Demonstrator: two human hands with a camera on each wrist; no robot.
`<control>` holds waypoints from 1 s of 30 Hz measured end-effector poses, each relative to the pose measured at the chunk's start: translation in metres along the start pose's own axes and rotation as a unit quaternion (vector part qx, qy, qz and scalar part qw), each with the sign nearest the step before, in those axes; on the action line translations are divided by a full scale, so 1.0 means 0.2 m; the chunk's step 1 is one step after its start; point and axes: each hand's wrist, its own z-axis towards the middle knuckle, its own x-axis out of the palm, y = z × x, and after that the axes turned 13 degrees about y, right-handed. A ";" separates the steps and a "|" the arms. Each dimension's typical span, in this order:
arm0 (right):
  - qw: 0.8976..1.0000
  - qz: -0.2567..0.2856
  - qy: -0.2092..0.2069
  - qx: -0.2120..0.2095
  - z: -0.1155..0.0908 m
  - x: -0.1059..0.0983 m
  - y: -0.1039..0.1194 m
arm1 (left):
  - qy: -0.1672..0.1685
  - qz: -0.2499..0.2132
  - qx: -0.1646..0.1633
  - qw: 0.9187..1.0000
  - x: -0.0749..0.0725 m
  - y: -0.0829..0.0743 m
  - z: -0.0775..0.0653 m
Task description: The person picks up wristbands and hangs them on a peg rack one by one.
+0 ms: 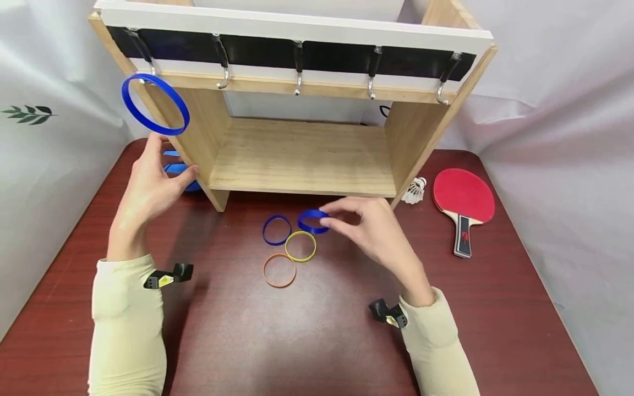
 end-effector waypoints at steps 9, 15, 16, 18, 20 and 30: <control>0.881 0.444 -0.121 -0.110 0.30 0.01 0.32 | 0.001 0.004 -0.001 1.000 0.00 0.00 -0.01; 0.794 0.570 -0.158 -0.140 0.51 0.01 0.39 | 0.000 0.002 0.006 1.000 0.00 0.00 0.00; 0.787 0.579 -0.160 -0.140 0.53 0.01 0.40 | 0.000 0.001 0.005 1.000 0.00 0.00 0.00; 0.778 0.591 -0.164 -0.134 0.56 0.02 0.40 | 0.002 -0.001 0.002 1.000 0.00 0.00 0.00; 0.777 0.594 -0.166 -0.127 0.59 0.03 0.40 | 0.003 -0.005 0.002 1.000 0.00 -0.01 0.00; 0.785 0.582 -0.174 -0.116 0.64 0.06 0.37 | -0.001 -0.004 0.006 1.000 0.00 -0.01 0.00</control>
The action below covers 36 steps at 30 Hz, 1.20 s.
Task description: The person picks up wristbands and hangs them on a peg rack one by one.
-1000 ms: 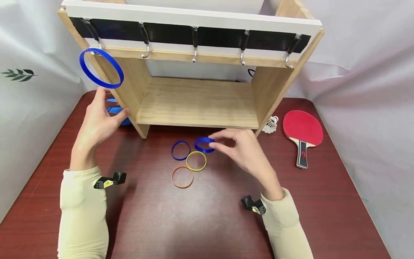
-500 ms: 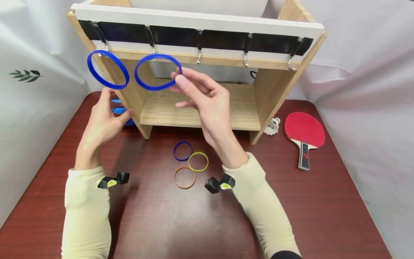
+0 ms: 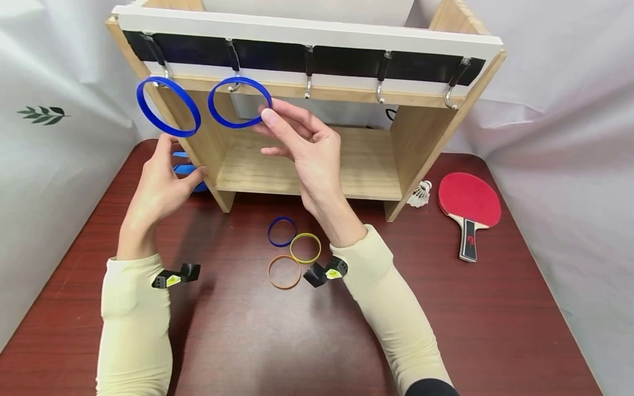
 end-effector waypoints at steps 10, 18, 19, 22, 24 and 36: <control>1.000 -0.025 -0.007 0.006 -0.01 -0.04 -0.03 | 0.003 0.005 -0.001 1.000 0.01 0.00 0.01; 0.993 -0.108 0.005 0.043 -0.10 -0.15 -0.02 | 0.006 0.005 0.001 1.000 0.03 0.01 0.01; 0.991 -0.121 0.007 0.051 -0.12 -0.18 -0.02 | 0.007 0.005 0.001 1.000 0.03 0.01 0.01; 0.982 -0.169 0.019 0.086 -0.21 -0.29 -0.01 | 0.008 0.008 -0.002 1.000 0.03 0.01 0.01; 0.965 -0.227 0.038 0.122 -0.28 -0.36 0.00 | 0.009 0.009 -0.003 1.000 0.03 0.01 0.01; 0.661 -0.635 0.181 0.356 -0.51 -0.56 -0.14 | 0.003 0.009 -0.015 1.000 0.00 0.00 0.00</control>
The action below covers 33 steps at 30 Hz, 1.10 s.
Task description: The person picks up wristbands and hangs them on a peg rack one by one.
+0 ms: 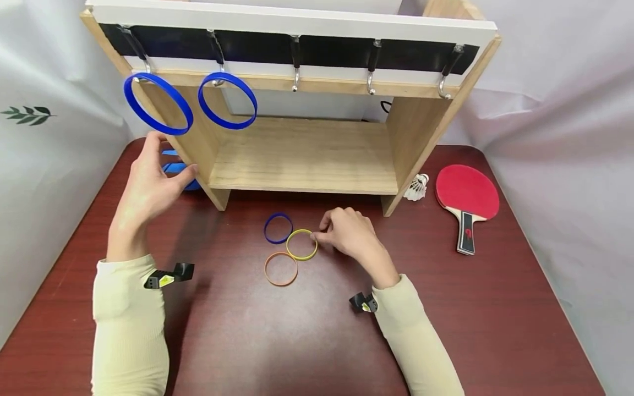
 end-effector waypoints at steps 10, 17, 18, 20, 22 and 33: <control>1.000 -0.003 0.018 -0.004 0.05 0.04 -0.02 | -0.002 0.000 0.005 1.000 -0.01 0.00 0.00; 0.999 0.008 -0.039 -0.035 -0.02 -0.05 -0.01 | -0.005 0.004 0.005 1.000 -0.01 0.00 0.01; 0.998 0.009 -0.050 -0.045 -0.03 -0.06 -0.01 | -0.005 0.005 0.005 1.000 -0.01 0.00 0.01; 0.996 0.009 -0.071 -0.061 -0.05 -0.09 0.00 | -0.006 0.006 0.005 1.000 -0.01 0.00 0.01; 0.993 0.005 -0.090 -0.072 -0.07 -0.11 0.00 | -0.006 0.006 0.005 1.000 -0.01 0.00 0.01; 0.992 -0.029 -0.092 -0.077 -0.05 -0.08 -0.01 | -0.003 0.003 0.004 1.000 0.00 0.01 0.01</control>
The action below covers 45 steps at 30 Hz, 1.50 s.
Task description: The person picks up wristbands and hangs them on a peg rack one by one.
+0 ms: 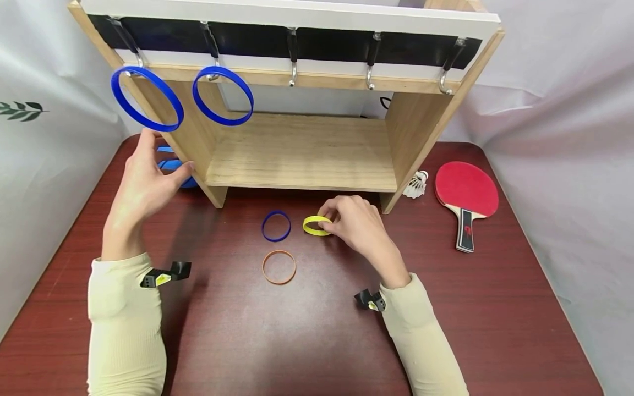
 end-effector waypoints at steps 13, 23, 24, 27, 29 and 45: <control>0.999 -0.025 0.019 0.013 0.00 0.00 0.01 | 0.000 0.002 -0.001 1.000 0.00 0.00 0.00; 0.990 0.116 -0.061 -0.055 -0.06 -0.10 0.09 | 0.003 -0.005 -0.002 1.000 -0.01 -0.01 -0.01; 0.983 0.158 -0.072 -0.066 -0.06 -0.12 0.10 | 0.003 -0.006 -0.002 1.000 -0.01 -0.01 -0.01; 0.941 0.301 -0.107 -0.109 -0.07 -0.19 0.15 | 0.004 -0.008 0.000 1.000 0.00 -0.01 -0.01; 0.898 0.395 -0.132 -0.143 -0.06 -0.25 0.19 | 0.003 -0.008 0.002 1.000 0.00 0.00 -0.01; 0.702 0.628 -0.242 -0.233 0.08 -0.43 0.33 | 0.003 -0.005 0.011 1.000 0.00 0.00 -0.02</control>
